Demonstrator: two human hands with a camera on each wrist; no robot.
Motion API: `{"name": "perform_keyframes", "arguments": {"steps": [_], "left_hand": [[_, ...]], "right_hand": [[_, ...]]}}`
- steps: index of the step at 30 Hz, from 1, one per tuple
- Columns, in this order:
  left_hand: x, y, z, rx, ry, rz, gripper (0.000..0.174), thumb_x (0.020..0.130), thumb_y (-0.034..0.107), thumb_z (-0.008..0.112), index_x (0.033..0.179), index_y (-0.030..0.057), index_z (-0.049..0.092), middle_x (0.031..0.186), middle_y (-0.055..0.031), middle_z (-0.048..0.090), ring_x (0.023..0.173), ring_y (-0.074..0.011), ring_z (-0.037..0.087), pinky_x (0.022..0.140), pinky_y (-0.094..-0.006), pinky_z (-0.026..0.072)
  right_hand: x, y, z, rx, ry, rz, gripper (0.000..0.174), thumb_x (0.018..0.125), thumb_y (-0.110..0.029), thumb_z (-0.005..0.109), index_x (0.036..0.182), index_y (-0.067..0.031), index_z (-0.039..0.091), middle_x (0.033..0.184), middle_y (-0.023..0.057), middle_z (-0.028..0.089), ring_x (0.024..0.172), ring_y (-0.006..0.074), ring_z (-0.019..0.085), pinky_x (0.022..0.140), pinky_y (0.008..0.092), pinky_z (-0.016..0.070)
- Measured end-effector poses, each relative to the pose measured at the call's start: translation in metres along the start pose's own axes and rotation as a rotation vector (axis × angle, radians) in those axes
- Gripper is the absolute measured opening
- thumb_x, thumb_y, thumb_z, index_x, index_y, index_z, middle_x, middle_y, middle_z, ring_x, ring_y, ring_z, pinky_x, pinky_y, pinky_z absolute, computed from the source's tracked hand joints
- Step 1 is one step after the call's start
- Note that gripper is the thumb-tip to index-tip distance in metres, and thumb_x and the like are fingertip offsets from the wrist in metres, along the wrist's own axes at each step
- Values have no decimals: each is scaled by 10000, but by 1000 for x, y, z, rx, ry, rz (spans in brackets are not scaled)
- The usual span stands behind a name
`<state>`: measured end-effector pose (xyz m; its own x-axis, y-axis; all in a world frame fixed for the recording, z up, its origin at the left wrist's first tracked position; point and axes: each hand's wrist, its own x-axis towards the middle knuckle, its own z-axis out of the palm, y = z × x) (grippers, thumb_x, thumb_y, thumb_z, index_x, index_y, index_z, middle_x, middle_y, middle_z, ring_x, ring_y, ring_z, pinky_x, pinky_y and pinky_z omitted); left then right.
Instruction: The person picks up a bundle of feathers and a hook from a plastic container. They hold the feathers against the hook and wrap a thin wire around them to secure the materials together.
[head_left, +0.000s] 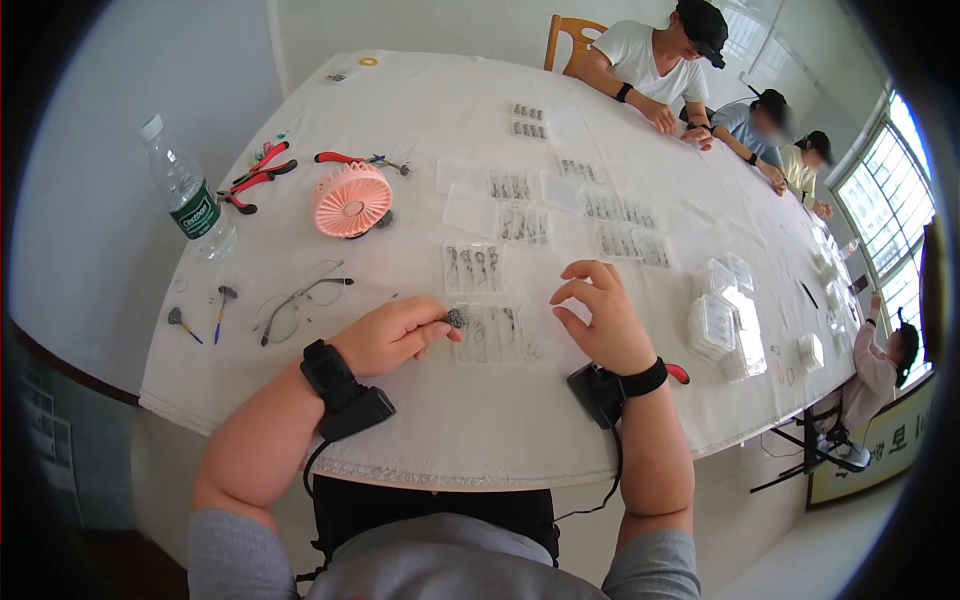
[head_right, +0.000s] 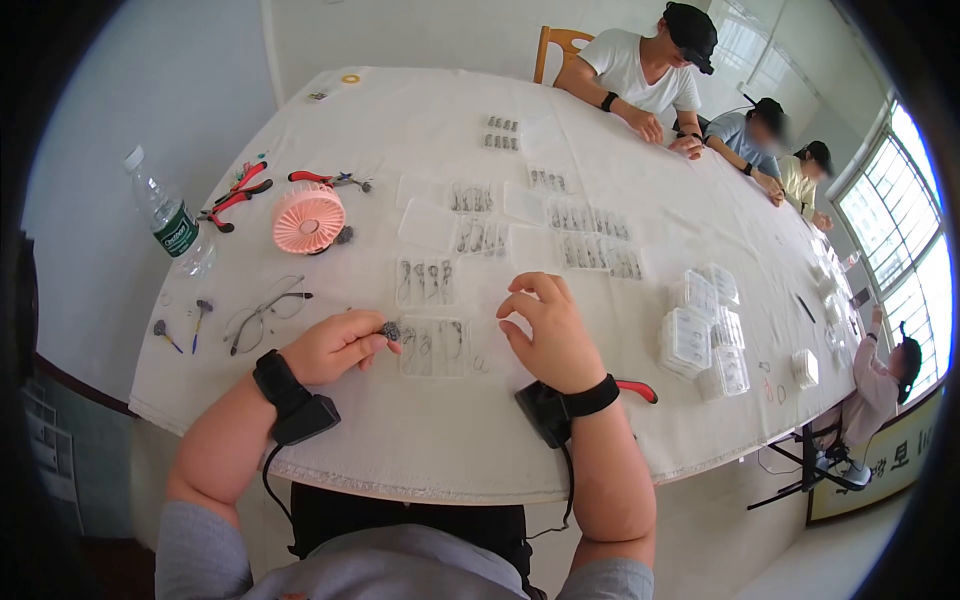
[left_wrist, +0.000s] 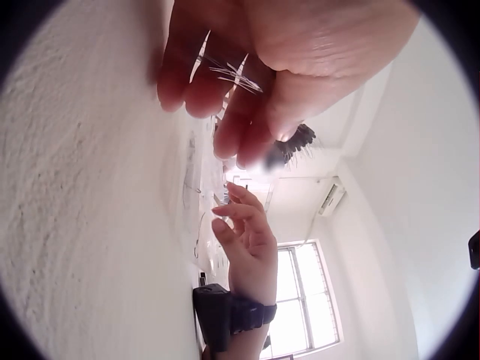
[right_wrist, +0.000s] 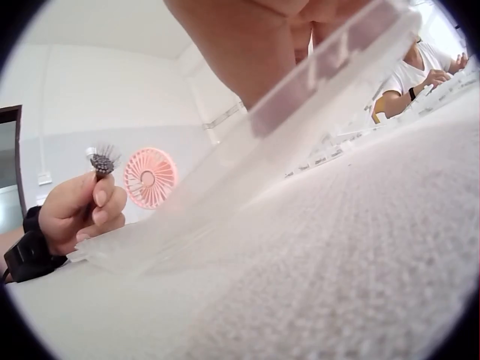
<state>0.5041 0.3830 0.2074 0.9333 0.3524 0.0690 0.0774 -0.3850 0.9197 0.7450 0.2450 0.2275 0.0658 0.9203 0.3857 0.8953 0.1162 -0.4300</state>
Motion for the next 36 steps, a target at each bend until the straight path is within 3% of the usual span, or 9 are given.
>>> {"name": "perform_keyframes", "arguments": {"steps": [7, 13, 25, 34, 36], "left_hand": [[1, -1, 1, 52, -11, 12, 175, 903, 133, 433, 944, -7, 530, 843, -43, 552, 592, -109, 466, 590, -247, 402], [0, 4, 0, 120, -20, -53, 204, 906, 163, 428, 914, 5, 558, 800, -47, 565, 592, -115, 470, 598, -256, 408], [2, 6, -2, 119, -10, -111, 248, 912, 205, 415, 896, 13, 571, 798, -56, 593, 601, -116, 507, 592, -260, 429], [2, 5, -1, 103, -3, -111, 252, 910, 211, 416, 885, 20, 580, 769, -56, 589, 580, -114, 504, 573, -254, 428], [2, 6, 0, 90, 24, -102, 235, 903, 184, 426, 899, 26, 600, 647, -20, 509, 559, -93, 471, 558, -236, 404]], "right_hand": [[0, 1, 0, 131, -76, 159, 90, 695, -43, 622, 774, -56, 580, 739, 53, 539, 722, 204, 515, 672, 303, 440], [0, 7, 3, 199, -64, 183, 74, 707, -47, 611, 775, -27, 588, 680, 66, 546, 615, 183, 520, 598, 287, 443], [0, 15, 5, 247, -187, 291, 113, 720, -93, 596, 817, -36, 606, 719, 68, 583, 647, 166, 549, 623, 275, 455], [2, 12, 5, 246, -263, 196, 141, 722, -115, 613, 855, -69, 612, 757, 52, 550, 639, 152, 514, 617, 265, 443], [3, 12, 6, 240, -272, 198, 139, 725, -116, 610, 855, -69, 607, 755, 51, 549, 639, 154, 511, 614, 270, 441]]}}
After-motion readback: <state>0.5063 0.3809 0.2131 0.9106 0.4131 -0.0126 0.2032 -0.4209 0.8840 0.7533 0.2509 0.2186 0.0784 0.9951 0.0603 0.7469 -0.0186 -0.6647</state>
